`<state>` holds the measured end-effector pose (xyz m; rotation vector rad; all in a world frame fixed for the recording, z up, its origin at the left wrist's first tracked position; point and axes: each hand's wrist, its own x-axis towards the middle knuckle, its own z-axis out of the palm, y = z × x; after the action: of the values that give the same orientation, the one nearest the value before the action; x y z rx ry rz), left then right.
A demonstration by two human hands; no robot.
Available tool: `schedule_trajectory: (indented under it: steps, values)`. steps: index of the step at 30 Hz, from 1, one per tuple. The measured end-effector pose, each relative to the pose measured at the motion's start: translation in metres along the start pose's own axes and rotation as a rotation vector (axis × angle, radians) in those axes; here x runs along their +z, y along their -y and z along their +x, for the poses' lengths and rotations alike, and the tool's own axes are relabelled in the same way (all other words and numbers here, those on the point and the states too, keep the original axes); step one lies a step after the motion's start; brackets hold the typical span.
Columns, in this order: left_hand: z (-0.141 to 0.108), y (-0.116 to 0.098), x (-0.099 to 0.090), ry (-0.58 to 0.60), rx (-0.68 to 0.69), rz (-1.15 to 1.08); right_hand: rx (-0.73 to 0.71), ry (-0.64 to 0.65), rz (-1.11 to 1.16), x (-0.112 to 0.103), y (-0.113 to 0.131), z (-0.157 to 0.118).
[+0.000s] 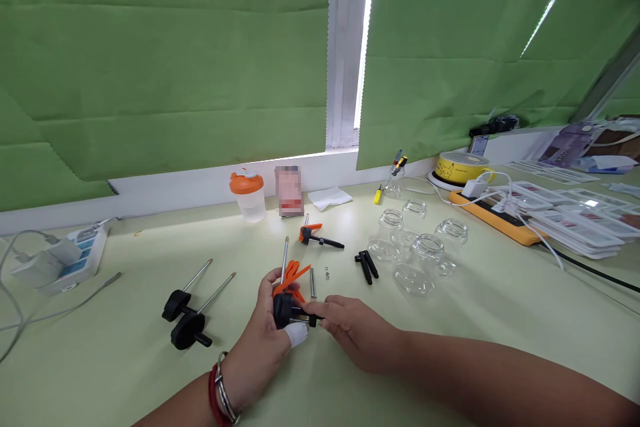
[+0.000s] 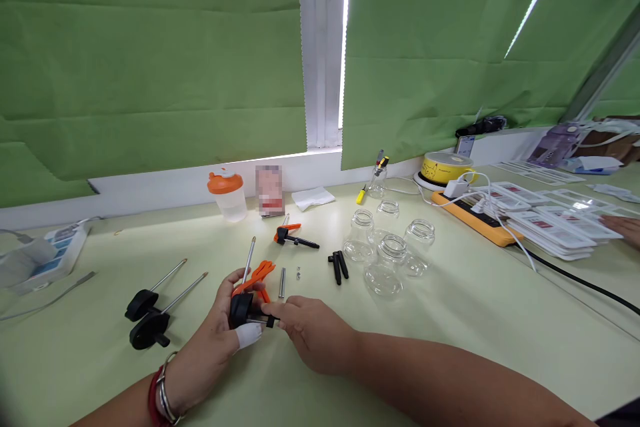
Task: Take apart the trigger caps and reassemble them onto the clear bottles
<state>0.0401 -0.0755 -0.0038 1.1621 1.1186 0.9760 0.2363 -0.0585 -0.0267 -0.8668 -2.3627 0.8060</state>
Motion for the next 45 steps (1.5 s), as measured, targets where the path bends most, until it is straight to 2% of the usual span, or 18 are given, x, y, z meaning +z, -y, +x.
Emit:
schedule_trajectory:
  steps: [2,6,11,14,18,22,27,33,40,45]
  values:
    - [-0.003,0.002,-0.002,-0.011,0.032,-0.019,-0.005,-0.009,0.017,0.0,0.002,0.0]
    - [-0.008,0.006,-0.006,-0.038,0.224,-0.019,-0.005,-0.062,0.14,0.0,0.006,-0.002]
    - [-0.013,0.009,-0.005,0.027,0.398,0.048,0.086,-0.042,0.416,0.008,0.005,-0.005]
    - [-0.016,0.011,-0.002,0.055,0.494,0.187,0.133,-0.013,0.719,0.016,0.004,-0.005]
    - [-0.017,0.013,0.001,0.013,0.588,0.458,0.169,0.071,1.016,0.019,0.013,-0.004]
    - [-0.014,0.014,0.001,-0.056,0.642,0.625,0.182,0.111,1.017,0.012,0.022,-0.002]
    - [-0.013,0.012,-0.004,-0.064,0.613,0.65,0.219,0.144,0.986,0.01,0.029,-0.001]
    - [-0.013,0.006,-0.008,-0.041,0.746,0.796,0.245,0.082,1.065,0.017,0.035,0.004]
    - [-0.013,-0.003,-0.007,0.017,0.714,0.96,0.289,0.045,1.121,0.022,0.034,0.006]
    - [-0.016,-0.005,-0.007,-0.051,0.73,1.044,0.283,-0.001,1.238,0.024,0.04,0.014]
